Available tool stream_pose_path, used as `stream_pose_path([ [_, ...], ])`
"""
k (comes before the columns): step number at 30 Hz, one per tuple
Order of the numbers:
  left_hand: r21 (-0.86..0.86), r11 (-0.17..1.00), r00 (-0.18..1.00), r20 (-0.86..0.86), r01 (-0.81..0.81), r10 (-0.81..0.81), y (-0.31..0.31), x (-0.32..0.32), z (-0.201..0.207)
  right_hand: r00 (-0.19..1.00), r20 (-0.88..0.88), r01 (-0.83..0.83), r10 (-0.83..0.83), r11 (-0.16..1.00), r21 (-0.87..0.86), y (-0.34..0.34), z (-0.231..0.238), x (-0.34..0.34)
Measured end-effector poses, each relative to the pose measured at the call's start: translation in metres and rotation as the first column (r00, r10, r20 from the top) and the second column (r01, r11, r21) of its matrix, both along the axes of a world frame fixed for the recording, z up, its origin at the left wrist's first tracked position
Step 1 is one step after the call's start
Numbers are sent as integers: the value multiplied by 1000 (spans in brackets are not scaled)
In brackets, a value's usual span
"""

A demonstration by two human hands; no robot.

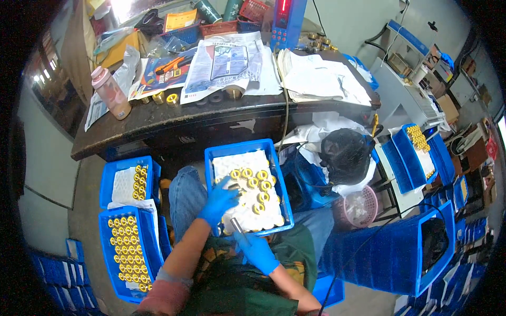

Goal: The person sorts small gold-colored metal components by hand, transferring them from one parts bin to another plastic tray.

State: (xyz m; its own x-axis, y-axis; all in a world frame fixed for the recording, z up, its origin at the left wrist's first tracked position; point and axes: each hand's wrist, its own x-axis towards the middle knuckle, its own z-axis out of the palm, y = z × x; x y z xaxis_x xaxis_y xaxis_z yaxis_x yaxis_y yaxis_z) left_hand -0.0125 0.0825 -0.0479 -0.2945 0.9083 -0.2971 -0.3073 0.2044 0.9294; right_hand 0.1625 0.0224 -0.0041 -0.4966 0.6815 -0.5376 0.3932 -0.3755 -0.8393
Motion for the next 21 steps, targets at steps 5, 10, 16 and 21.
stream_pose_path([
  [5,98,990,824,550,102,-139,-46,11,44,970,-165,170,-181,982,-79,5,10,-22],
  [10,47,977,853,481,207,-203,-60,14,50,986,-89,167,-142,876,453,-8,-18,-21],
  [16,-72,996,979,201,59,-44,-62,28,54,914,375,-258,-157,490,833,-9,-16,-22],
  [21,-50,997,961,274,56,-41,-67,33,42,997,-42,77,-67,956,285,-12,-20,-22],
])
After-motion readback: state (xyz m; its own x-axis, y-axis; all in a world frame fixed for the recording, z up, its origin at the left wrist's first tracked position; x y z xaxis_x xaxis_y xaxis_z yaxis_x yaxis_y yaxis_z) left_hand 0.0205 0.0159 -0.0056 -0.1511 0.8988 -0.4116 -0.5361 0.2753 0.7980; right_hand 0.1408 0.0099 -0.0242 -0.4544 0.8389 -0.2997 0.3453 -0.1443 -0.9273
